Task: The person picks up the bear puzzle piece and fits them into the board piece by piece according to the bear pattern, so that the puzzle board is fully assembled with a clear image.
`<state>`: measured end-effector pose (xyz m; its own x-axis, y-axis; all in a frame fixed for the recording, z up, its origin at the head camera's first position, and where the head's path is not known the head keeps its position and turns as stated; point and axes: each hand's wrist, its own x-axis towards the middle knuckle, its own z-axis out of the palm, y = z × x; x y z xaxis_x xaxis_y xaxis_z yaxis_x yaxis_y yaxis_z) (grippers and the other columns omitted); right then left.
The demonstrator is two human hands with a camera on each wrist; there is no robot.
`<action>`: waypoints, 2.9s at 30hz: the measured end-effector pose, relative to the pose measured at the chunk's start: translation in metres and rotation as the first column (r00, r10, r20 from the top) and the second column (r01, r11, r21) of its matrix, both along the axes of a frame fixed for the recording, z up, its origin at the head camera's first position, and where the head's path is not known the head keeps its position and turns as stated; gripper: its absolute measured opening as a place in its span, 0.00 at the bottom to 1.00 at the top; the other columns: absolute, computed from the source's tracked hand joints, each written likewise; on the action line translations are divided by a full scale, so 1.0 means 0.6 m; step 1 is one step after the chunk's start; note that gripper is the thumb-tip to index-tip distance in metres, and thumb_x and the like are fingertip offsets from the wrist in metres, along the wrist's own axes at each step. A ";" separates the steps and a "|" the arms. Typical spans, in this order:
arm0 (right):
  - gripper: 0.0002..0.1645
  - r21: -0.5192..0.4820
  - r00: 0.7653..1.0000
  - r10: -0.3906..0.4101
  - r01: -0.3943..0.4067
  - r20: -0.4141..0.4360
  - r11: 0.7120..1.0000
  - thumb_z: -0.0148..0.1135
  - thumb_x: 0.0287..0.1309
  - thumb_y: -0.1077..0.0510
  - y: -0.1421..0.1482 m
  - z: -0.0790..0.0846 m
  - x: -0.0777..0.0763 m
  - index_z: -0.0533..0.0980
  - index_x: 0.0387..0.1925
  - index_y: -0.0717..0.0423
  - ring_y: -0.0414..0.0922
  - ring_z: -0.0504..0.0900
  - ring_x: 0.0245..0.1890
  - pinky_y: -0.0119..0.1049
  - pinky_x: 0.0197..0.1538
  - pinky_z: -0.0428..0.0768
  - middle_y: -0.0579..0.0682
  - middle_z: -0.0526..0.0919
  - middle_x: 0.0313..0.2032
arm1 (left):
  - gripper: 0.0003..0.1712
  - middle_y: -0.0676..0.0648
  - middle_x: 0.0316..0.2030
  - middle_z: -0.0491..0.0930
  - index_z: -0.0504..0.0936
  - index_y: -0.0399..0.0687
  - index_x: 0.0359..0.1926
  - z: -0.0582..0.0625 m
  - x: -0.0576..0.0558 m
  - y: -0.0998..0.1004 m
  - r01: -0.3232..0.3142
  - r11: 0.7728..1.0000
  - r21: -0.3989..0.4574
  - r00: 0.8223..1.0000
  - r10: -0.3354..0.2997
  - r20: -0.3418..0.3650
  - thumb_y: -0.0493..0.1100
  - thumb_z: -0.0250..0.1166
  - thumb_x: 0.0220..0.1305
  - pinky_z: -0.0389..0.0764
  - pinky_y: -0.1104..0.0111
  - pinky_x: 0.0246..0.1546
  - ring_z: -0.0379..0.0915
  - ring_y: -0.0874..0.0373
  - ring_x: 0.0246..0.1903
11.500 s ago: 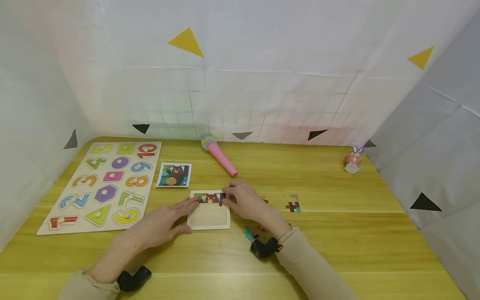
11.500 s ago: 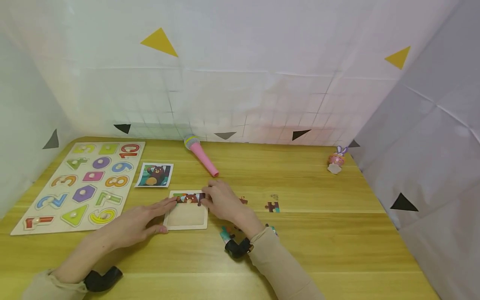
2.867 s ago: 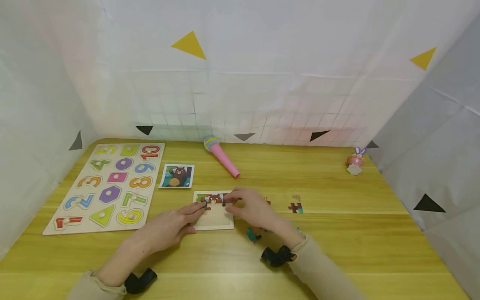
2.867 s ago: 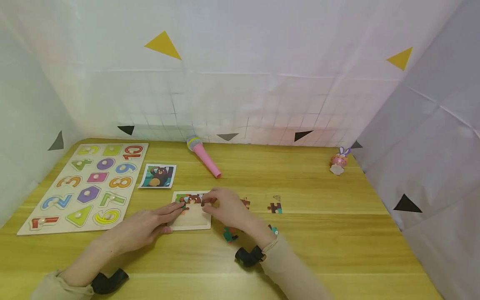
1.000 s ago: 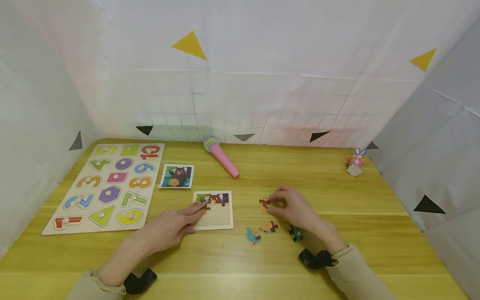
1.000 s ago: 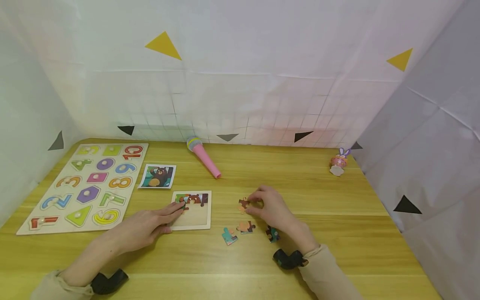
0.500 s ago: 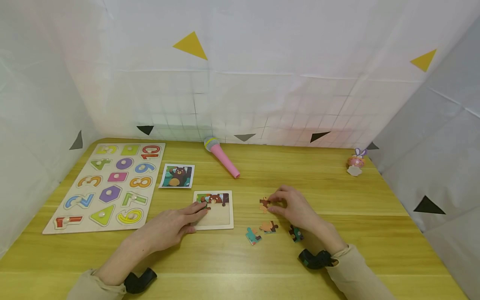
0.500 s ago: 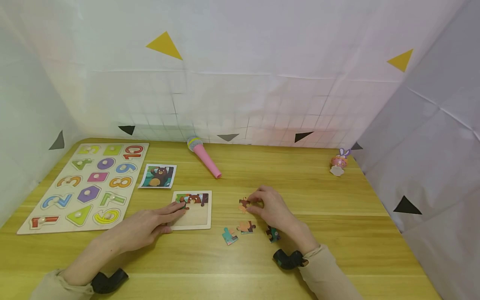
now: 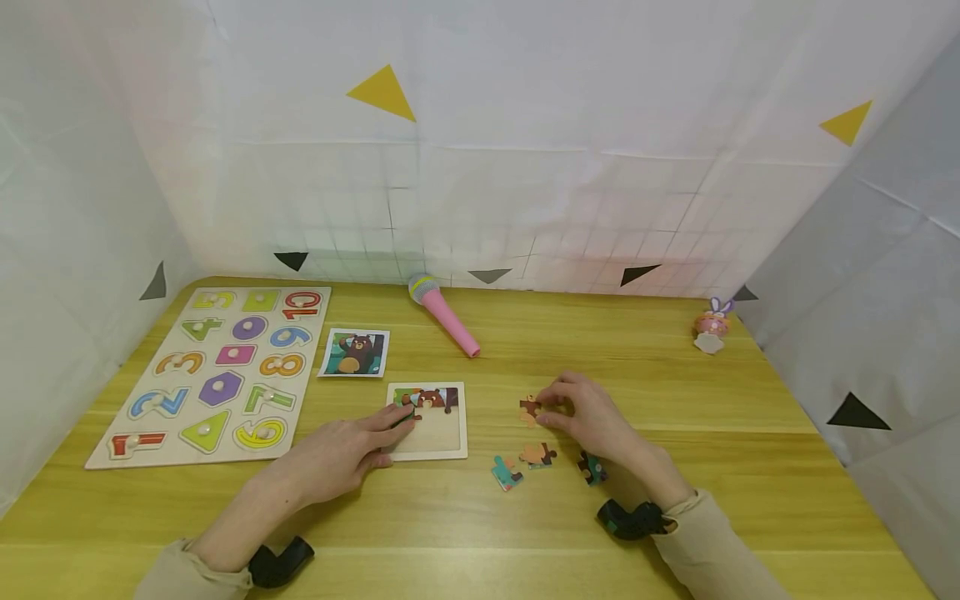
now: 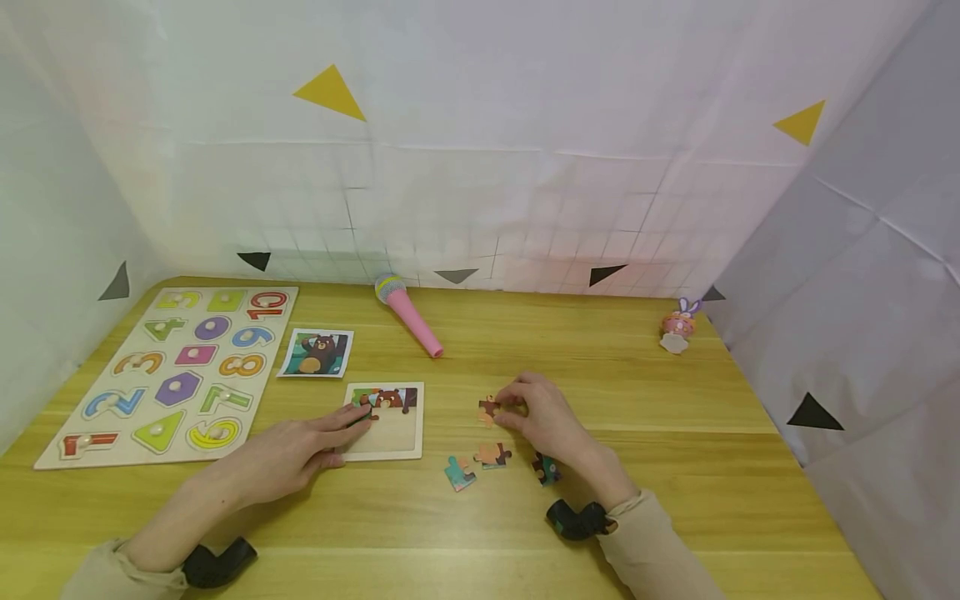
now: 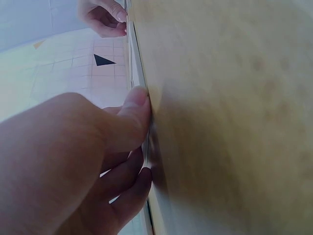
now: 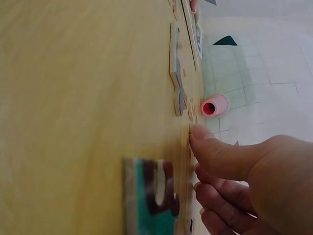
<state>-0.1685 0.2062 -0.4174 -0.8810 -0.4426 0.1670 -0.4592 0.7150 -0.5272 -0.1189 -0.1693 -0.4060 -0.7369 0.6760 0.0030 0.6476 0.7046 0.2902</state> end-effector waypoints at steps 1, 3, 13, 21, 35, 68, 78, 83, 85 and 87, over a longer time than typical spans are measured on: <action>0.11 0.001 1.000 0.001 -0.001 -0.002 1.000 0.72 0.58 0.57 0.000 0.000 0.000 0.85 0.43 0.55 0.44 0.78 0.38 0.38 0.40 0.77 0.45 0.80 0.37 | 0.29 0.47 0.74 0.62 0.68 0.49 0.73 0.000 0.000 0.000 0.000 1.000 0.001 1.000 0.000 0.001 0.45 0.59 0.74 0.79 0.52 0.57 0.73 0.44 0.63; 0.11 0.002 1.000 0.004 -0.004 -0.003 1.000 0.72 0.58 0.57 0.000 0.000 0.000 0.85 0.43 0.54 0.44 0.78 0.38 0.37 0.40 0.76 0.45 0.80 0.37 | 0.29 0.47 0.75 0.62 0.68 0.49 0.73 0.000 0.000 0.000 -0.003 1.000 0.001 1.000 0.003 0.008 0.46 0.59 0.74 0.79 0.52 0.57 0.72 0.44 0.63; 0.13 -0.004 1.000 0.010 -0.010 -0.005 1.000 0.74 0.56 0.56 -0.001 0.001 0.000 0.85 0.42 0.54 0.43 0.78 0.37 0.35 0.38 0.77 0.45 0.80 0.37 | 0.29 0.47 0.75 0.62 0.68 0.49 0.73 -0.002 -0.001 -0.001 0.005 1.000 -0.001 1.000 -0.005 0.004 0.46 0.59 0.74 0.78 0.53 0.58 0.71 0.45 0.65; 0.11 0.009 0.998 0.039 -0.039 -0.054 0.999 0.72 0.58 0.58 -0.002 -0.004 -0.002 0.83 0.41 0.57 0.42 0.78 0.37 0.36 0.40 0.79 0.46 0.80 0.36 | 0.29 0.47 0.75 0.62 0.68 0.50 0.73 -0.001 0.000 0.000 -0.002 1.000 0.000 1.000 0.002 0.005 0.46 0.59 0.74 0.79 0.52 0.58 0.70 0.46 0.65; 0.10 0.008 0.993 0.070 -0.069 -0.093 0.998 0.69 0.60 0.59 -0.003 -0.009 0.000 0.82 0.42 0.59 0.41 0.76 0.36 0.35 0.39 0.78 0.47 0.79 0.36 | 0.29 0.47 0.75 0.60 0.67 0.51 0.74 -0.002 0.001 0.000 -0.019 1.000 0.000 0.999 0.019 0.042 0.47 0.57 0.75 0.76 0.50 0.60 0.67 0.45 0.68; 0.13 -0.024 0.973 0.221 -0.223 -0.068 0.975 0.66 0.63 0.56 -0.177 0.033 0.007 0.80 0.46 0.60 0.48 0.78 0.44 0.40 0.49 0.78 0.52 0.80 0.42 | 0.30 0.44 0.74 0.63 0.68 0.49 0.73 0.000 0.000 -0.001 -0.002 1.000 0.018 1.000 0.001 0.015 0.44 0.59 0.73 0.78 0.51 0.58 0.69 0.43 0.66; 0.12 -0.011 0.954 0.271 -0.275 -0.124 0.961 0.68 0.62 0.58 -0.206 0.026 0.006 0.81 0.42 0.62 0.46 0.79 0.39 0.38 0.46 0.78 0.52 0.80 0.38 | 0.29 0.46 0.74 0.62 0.68 0.50 0.73 -0.002 0.000 -0.001 -0.018 1.000 0.009 0.999 0.018 0.034 0.46 0.59 0.74 0.77 0.52 0.60 0.68 0.44 0.67; 0.11 0.004 0.957 0.268 -0.269 -0.113 0.963 0.68 0.61 0.59 -0.213 0.019 0.005 0.81 0.42 0.64 0.46 0.77 0.37 0.36 0.44 0.77 0.52 0.79 0.37 | 0.29 0.45 0.74 0.63 0.69 0.51 0.73 -0.002 0.000 -0.001 -0.021 1.000 0.012 0.999 0.020 0.028 0.45 0.60 0.73 0.78 0.52 0.59 0.69 0.45 0.66; 0.12 0.012 0.960 0.262 -0.262 -0.099 0.965 0.68 0.62 0.59 -0.216 0.018 0.005 0.81 0.42 0.64 0.46 0.77 0.38 0.37 0.45 0.77 0.53 0.78 0.37 | 0.29 0.45 0.73 0.64 0.69 0.51 0.73 -0.001 0.001 0.000 -0.022 1.000 0.015 0.999 0.022 0.026 0.45 0.60 0.73 0.78 0.52 0.58 0.70 0.45 0.66; 0.12 0.018 0.964 0.255 -0.254 -0.080 0.967 0.68 0.62 0.59 -0.217 0.017 0.004 0.81 0.43 0.64 0.46 0.76 0.39 0.39 0.46 0.77 0.53 0.78 0.38 | 0.30 0.45 0.73 0.64 0.69 0.51 0.73 -0.001 0.001 0.000 -0.023 1.000 0.015 0.999 0.023 0.025 0.45 0.60 0.73 0.78 0.52 0.58 0.70 0.45 0.66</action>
